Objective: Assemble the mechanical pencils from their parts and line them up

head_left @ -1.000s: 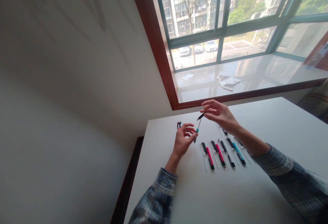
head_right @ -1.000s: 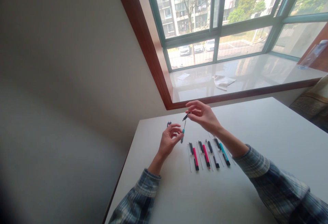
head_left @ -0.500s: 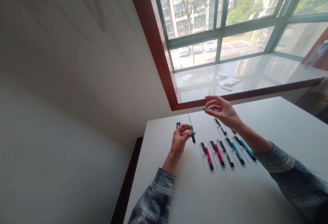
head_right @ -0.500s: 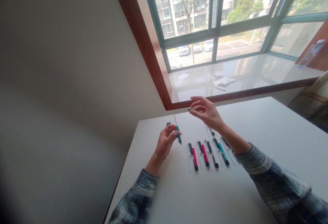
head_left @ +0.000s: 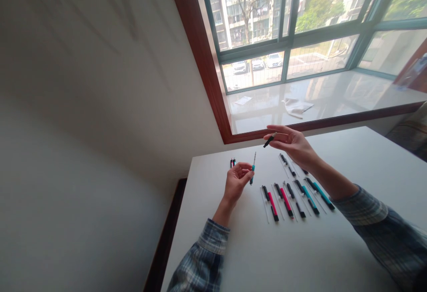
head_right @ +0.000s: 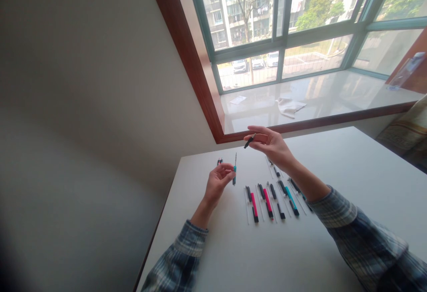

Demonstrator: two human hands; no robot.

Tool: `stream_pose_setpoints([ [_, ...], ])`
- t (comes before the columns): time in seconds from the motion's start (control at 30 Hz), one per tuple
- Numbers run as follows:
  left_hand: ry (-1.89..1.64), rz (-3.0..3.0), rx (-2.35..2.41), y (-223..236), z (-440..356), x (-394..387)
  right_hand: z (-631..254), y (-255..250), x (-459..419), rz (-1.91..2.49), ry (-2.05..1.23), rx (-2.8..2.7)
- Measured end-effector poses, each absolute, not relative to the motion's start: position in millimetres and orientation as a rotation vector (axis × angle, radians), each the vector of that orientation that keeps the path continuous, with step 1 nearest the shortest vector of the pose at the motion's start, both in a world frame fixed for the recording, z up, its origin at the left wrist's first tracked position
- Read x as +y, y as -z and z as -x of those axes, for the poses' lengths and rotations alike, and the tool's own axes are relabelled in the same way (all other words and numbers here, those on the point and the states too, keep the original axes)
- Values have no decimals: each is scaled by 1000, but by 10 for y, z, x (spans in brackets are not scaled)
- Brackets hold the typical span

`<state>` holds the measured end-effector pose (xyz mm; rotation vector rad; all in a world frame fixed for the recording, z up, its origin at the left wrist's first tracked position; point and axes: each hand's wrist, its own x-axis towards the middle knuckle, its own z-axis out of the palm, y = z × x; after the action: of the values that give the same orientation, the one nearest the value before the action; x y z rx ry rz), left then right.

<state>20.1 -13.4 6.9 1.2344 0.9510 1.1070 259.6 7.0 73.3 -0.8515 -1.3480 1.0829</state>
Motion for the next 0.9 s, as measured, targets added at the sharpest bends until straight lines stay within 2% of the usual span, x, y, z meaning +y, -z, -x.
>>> stream_pose_setpoints([
  [0.9,-1058,-1334,959,-65,-222,-130,-2513,-747,37,832,-1053,-1588],
])
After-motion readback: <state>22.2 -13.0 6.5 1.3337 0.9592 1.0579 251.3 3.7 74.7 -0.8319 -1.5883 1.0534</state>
